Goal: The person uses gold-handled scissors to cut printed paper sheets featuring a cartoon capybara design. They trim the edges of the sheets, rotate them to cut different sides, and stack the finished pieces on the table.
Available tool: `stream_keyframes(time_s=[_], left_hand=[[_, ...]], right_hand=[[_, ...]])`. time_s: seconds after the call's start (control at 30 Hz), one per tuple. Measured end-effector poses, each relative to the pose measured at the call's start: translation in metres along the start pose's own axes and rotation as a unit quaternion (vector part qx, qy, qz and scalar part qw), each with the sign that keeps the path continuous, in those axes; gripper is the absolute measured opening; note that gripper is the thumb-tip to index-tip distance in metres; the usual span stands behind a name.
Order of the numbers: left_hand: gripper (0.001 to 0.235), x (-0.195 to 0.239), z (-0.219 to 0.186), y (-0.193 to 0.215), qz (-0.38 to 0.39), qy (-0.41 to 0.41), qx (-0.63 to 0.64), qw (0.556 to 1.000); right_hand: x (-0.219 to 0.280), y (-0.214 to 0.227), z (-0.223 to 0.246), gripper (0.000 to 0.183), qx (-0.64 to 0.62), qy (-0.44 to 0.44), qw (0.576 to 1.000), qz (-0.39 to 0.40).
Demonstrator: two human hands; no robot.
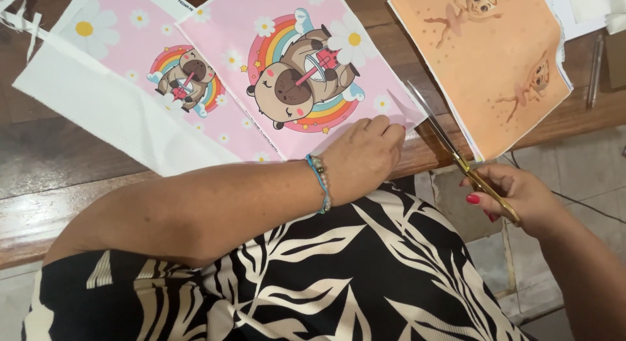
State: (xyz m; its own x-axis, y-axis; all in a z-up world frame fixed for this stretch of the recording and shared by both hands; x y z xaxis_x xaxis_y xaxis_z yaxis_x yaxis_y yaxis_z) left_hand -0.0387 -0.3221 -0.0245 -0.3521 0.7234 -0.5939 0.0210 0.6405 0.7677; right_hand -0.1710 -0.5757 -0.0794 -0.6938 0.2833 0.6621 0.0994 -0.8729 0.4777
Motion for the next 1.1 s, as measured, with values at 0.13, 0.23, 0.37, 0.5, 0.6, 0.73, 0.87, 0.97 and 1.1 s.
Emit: stream_keyframes(time_s=[0.13,0.23,0.37,0.5,0.6,0.73,0.87,0.97,1.1], left_hand=[[0.011,0.000,0.000,0.002,-0.013,-0.001,-0.006,1.000],[0.013,-0.002,0.000,0.002,0.003,-0.001,-0.008,1.000],[0.014,-0.001,-0.001,0.000,0.004,-0.009,-0.014,1.000],[0.014,0.000,-0.001,0.002,-0.008,-0.010,-0.003,1.000],[0.013,0.000,-0.001,0.003,0.000,-0.012,-0.014,1.000],[0.012,0.001,-0.001,-0.001,0.029,-0.014,-0.026,0.999],[0.012,0.001,-0.002,0.001,0.016,-0.017,-0.029,0.999],[0.013,0.001,-0.002,0.004,0.004,-0.015,-0.021,1.000],[0.014,0.000,-0.002,0.002,0.013,-0.018,-0.024,0.999]], right_hand=[[-0.001,-0.003,0.004,0.033,0.020,0.001,1.000,-0.015],[-0.003,-0.004,0.002,0.034,0.007,0.026,1.000,-0.015],[-0.003,-0.005,0.001,0.032,0.003,0.025,0.999,-0.022],[-0.001,-0.005,0.003,0.030,0.006,0.031,0.999,-0.030],[0.000,-0.005,0.007,0.028,0.014,0.030,0.999,-0.034],[0.004,-0.007,0.012,0.026,0.014,0.043,0.998,-0.033],[0.003,-0.006,0.000,0.027,-0.001,0.027,0.999,-0.039],[0.003,-0.007,-0.001,0.027,-0.003,0.027,0.999,-0.031],[0.006,-0.011,0.015,0.031,0.045,-0.006,0.999,-0.028]])
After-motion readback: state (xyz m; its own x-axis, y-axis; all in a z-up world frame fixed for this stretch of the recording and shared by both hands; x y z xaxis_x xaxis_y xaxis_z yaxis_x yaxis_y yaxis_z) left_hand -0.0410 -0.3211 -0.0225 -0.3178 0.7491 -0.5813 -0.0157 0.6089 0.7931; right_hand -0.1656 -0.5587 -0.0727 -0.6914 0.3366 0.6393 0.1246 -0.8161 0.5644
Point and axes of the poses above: each hand's wrist, its own x-axis away from the middle knuckle, its own y-axis out of the back of the hand, z = x × y, the point moved 9 cm from there along -x, towards the middle knuckle, and after that the axes turned 2 degrees about -z, right-handed, at the moved point
